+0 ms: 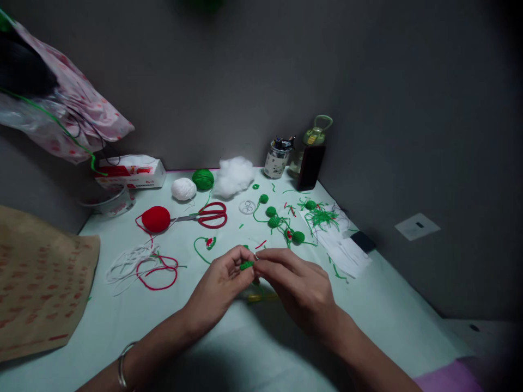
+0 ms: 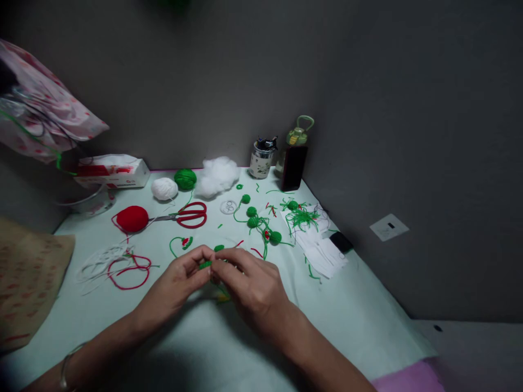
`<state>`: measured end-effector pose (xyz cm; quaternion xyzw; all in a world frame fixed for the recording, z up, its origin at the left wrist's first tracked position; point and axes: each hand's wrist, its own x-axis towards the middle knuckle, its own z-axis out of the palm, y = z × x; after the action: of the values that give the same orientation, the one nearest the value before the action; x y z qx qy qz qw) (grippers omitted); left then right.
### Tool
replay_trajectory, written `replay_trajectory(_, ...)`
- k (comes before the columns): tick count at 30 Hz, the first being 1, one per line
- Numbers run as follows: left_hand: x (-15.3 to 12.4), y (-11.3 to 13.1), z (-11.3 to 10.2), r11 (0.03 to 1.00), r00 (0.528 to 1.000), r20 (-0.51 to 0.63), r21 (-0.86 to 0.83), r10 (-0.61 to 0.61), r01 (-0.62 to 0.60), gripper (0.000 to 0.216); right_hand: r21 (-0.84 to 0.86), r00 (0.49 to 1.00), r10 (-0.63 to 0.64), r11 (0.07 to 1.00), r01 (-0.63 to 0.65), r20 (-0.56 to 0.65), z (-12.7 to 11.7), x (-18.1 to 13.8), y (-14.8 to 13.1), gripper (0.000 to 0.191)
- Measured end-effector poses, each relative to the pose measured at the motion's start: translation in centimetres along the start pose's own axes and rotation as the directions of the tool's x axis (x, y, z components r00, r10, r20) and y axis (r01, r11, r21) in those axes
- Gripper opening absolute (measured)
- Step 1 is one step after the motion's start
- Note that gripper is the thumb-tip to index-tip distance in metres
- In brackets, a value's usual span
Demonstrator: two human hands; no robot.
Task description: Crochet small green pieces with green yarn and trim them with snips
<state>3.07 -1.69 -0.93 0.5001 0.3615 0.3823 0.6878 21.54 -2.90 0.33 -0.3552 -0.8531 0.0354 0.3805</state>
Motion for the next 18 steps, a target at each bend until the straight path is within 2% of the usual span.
replay_trajectory(3, -0.1, 0.3, 0.1, 0.999, 1.000, 0.005, 0.037, -0.007, 0.007, 0.017, 0.124, 0.998, 0.045, 0.991, -0.039, -0.046, -0.4, 0.1, -0.7, 0.018)
replay_trajectory(5, -0.1, 0.4, 0.3, 0.998, 1.000, -0.009, 0.068, -0.012, 0.013, 0.017, 0.324, 0.986, 0.154, 0.938, -0.125, -0.068, -0.6, 0.3, -1.1, 0.017)
replay_trajectory(6, -0.1, 0.3, 0.3, 0.997, 1.000, -0.015, 0.078, -0.012, 0.014, 0.018, 0.459, 0.967, 0.253, 0.863, -0.209, -0.035, -0.7, 0.3, -1.3, 0.016)
replay_trajectory(8, 0.0, 0.1, 0.4, 0.995, 1.000, -0.017, 0.098, -0.011, 0.012, 0.017, 0.682, 0.893, 0.430, 0.615, -0.395, 0.130, -1.1, 0.5, -1.3, 0.019)
replay_trajectory(9, 0.0, 0.0, 0.5, 0.994, 1.000, -0.014, 0.113, -0.005, 0.007, 0.015, 0.741, 0.853, 0.477, 0.492, -0.458, 0.210, -1.3, 0.6, -1.2, 0.022)
replay_trajectory(10, 0.0, -0.2, 0.5, 0.991, 1.000, -0.010, 0.137, 0.004, -0.003, 0.014, 0.781, 0.828, 0.502, 0.402, -0.478, 0.249, -1.7, 0.7, -0.9, 0.023)
replay_trajectory(11, 0.1, -0.3, 0.5, 0.985, 1.000, -0.005, 0.170, 0.013, -0.012, 0.012, 0.814, 0.821, 0.521, 0.356, -0.459, 0.236, -2.1, 0.8, -0.6, 0.023)
replay_trajectory(13, 0.1, -0.5, 0.4, 0.975, 1.000, 0.007, 0.222, 0.013, -0.015, 0.013, 0.862, 0.811, 0.576, 0.356, -0.360, 0.100, -3.1, 0.9, 0.2, 0.021)
replay_trajectory(15, 0.2, -0.6, 0.3, 0.972, 0.999, 0.030, 0.236, -0.013, 0.006, 0.013, 0.871, 0.777, 0.628, 0.408, -0.273, -0.050, -3.9, 0.9, 1.0, 0.019)
replay_trajectory(18, 0.2, -0.4, -0.1, 0.986, 0.996, 0.073, 0.157, -0.060, 0.048, 0.010, 0.835, 0.739, 0.659, 0.480, -0.269, -0.141, -4.6, 0.9, 2.1, 0.018)
